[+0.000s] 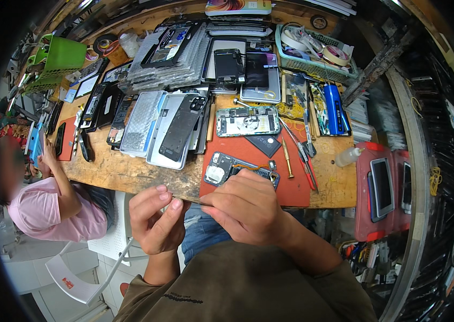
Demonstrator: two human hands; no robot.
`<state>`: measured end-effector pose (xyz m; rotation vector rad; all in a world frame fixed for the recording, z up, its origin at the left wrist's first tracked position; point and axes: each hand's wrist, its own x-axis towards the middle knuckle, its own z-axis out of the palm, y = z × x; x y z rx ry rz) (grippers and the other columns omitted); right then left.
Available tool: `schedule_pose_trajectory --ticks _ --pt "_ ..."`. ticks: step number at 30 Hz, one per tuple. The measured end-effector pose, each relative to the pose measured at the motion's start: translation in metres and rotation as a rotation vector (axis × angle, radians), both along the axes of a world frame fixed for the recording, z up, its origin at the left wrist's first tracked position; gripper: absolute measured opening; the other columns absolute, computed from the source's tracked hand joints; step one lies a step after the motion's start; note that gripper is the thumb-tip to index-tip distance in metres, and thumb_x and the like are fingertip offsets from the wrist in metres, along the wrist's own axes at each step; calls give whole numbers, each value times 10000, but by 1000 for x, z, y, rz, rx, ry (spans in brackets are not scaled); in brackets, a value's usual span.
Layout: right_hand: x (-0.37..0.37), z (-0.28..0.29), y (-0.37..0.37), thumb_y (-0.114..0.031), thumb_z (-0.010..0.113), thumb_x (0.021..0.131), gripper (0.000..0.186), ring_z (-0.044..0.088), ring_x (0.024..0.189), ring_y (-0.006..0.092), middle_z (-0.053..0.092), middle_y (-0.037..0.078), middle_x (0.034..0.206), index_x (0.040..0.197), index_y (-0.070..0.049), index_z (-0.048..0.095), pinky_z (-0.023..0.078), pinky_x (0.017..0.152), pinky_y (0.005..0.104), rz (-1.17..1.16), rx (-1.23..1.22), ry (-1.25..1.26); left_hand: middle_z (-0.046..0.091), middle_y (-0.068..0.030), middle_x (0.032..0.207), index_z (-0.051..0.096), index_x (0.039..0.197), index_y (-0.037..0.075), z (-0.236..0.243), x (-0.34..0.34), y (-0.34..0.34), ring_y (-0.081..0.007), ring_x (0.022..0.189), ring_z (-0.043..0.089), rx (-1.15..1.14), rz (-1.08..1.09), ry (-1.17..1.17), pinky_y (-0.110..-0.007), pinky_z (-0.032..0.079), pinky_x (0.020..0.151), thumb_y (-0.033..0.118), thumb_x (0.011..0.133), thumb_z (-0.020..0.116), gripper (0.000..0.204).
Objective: The person applies adhesive to the edges of a smartphone, then uses a screwdriver and tweezers to remove and reattach internal components. The person handles the phone casing, battery, and circuit board while working at a cluttered repair bench.
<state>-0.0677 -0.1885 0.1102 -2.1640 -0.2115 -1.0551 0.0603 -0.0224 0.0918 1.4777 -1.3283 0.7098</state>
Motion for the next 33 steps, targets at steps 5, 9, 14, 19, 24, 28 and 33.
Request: schedule_pose_trajectory --ticks 5,9,14,19,24,28,33 --pt "0 0 1 8 854 784 238 680 701 218 728 66 846 991 -21 739 469 625 356 3 1 1 683 -59 1101 830 1063 133 -1 0 2 -266 1001 702 1 2 -5 -338 643 775 2 759 914 341" --pt "-1 0 2 13 863 780 260 678 713 214 725 62 862 1005 -16 735 463 626 354 15 11 0 679 -54 1099 832 1058 137 -2 -1 3 -262 1007 703 6 5 -4 -336 645 778 6 753 917 343" --pt "-1 -1 2 11 861 787 254 678 714 213 727 60 867 1006 -17 737 463 628 352 10 6 -7 674 -44 1099 833 1061 140 -1 -2 4 -252 1012 704 16 12 -7 -327 643 785 8 748 916 349" --pt "-2 -2 3 9 859 793 247 679 712 211 725 61 863 1005 -18 737 464 627 350 12 12 -6 673 -39 1105 833 1066 144 -2 -3 5 -248 1023 703 20 9 0 -325 642 791 4 754 910 350" --pt "-3 -2 4 12 854 797 239 679 704 212 721 63 851 1004 -14 736 466 626 349 17 35 1 672 -37 1107 831 1068 144 -1 -4 6 -247 1030 702 27 10 -2 -325 642 797 1 755 906 353" --pt "-2 -2 5 13 852 799 235 681 700 212 723 65 849 1001 -12 734 469 628 347 11 20 -7 672 -35 1107 830 1072 144 -1 -5 7 -246 1031 701 34 11 -3 -325 641 798 -6 755 903 358" --pt "-3 -2 5 12 850 801 233 684 701 211 729 64 854 1000 -10 731 474 630 347 16 29 -8 671 -34 1101 831 1082 145 -1 -5 7 -244 1034 699 36 15 -2 -326 641 802 -12 759 897 365"
